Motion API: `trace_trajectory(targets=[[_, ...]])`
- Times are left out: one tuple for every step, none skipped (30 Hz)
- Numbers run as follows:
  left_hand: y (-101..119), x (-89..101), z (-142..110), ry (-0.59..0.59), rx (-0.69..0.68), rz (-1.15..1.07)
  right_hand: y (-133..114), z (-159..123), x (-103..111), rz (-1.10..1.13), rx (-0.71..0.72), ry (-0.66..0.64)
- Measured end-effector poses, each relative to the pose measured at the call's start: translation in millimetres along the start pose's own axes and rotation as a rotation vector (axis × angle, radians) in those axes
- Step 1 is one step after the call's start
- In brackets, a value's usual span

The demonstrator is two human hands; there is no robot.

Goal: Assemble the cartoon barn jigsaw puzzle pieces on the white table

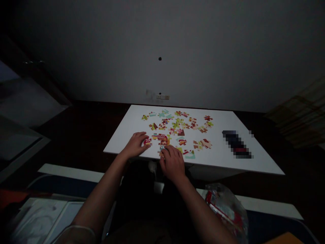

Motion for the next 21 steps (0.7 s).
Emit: trace_trajectory(targets=[[-1.6,-0.7,1.2,-0.002,0.006,-0.01,-0.3,0.0,0.4,0.0,0.001,-0.003],[-3.3,-1.2,2.4,-0.001,0.014,-0.021,-0.6,0.0,0.9,-0.001,0.001,-0.004],[-5.1,-1.4,3.6,0.001,0.02,-0.032,-0.9,0.1,1.5,-0.003,-0.001,-0.004],[-6.8,-1.5,4.9,0.005,0.026,-0.045,-1.2,0.1,2.2,-0.005,-0.003,-0.002],[-8.3,-1.3,6.4,0.009,0.032,-0.059,-1.7,0.2,2.9,-0.008,-0.006,0.001],[-9.8,-1.1,8.2,0.013,0.037,-0.072,-2.3,0.3,3.6,-0.009,-0.007,0.003],[-11.1,-0.7,10.4,0.016,0.041,-0.082,-3.0,0.4,4.3,-0.01,-0.008,0.005],[-12.4,-0.4,12.9,0.017,0.041,-0.089,-3.8,0.6,4.9,-0.011,-0.006,0.006],[-13.7,-0.1,15.8,0.017,0.038,-0.089,-4.5,0.6,5.5,-0.01,-0.004,0.006],[-14.9,0.0,18.9,0.013,0.03,-0.084,-5.2,0.7,6.1,-0.01,-0.003,0.006],[-16.1,0.0,22.2,0.009,0.015,-0.077,-5.7,0.7,6.6,-0.009,-0.003,0.006],[-17.2,-0.3,25.3,0.003,-0.002,-0.069,-6.0,0.6,7.1,-0.009,-0.004,0.004],[-18.4,-0.8,28.2,-0.001,-0.017,-0.061,-6.2,0.5,7.5,-0.009,-0.003,0.002],[-19.5,-1.4,30.8,-0.004,-0.026,-0.053,-6.4,0.4,7.8,-0.008,-0.002,0.001],[-20.7,-2.2,32.9,-0.005,-0.027,-0.044,-6.5,0.2,8.1,-0.006,-0.001,0.0],[-21.9,-3.1,34.6,-0.004,-0.021,-0.033,-6.6,0.1,8.4,-0.005,0.0,0.0],[-22.8,-4.0,35.8,-0.004,-0.013,-0.021,-6.7,0.1,8.5,-0.003,0.002,-0.001],[-23.3,-4.8,36.6,-0.003,-0.007,-0.006,-6.9,0.1,8.7,-0.003,0.002,0.0],[-23.5,-5.6,37.1,-0.004,-0.001,0.007,-7.1,0.2,8.8,-0.002,0.001,0.002],[-23.4,-6.3,37.3,-0.006,0.003,0.018,-7.4,0.3,8.9,-0.003,0.001,0.004],[-22.9,-6.8,37.4,-0.007,0.007,0.026,-7.6,0.4,8.9,-0.004,0.001,0.007]])
Point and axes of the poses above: each hand's wrist, its own z-axis towards the middle knuckle, its own x-axis out of the back of the hand, y = z × x, the point moved 3 cm from there along z, towards the middle knuckle, and after that the axes turned 2 degrees about -y, right-handed, at the moved point
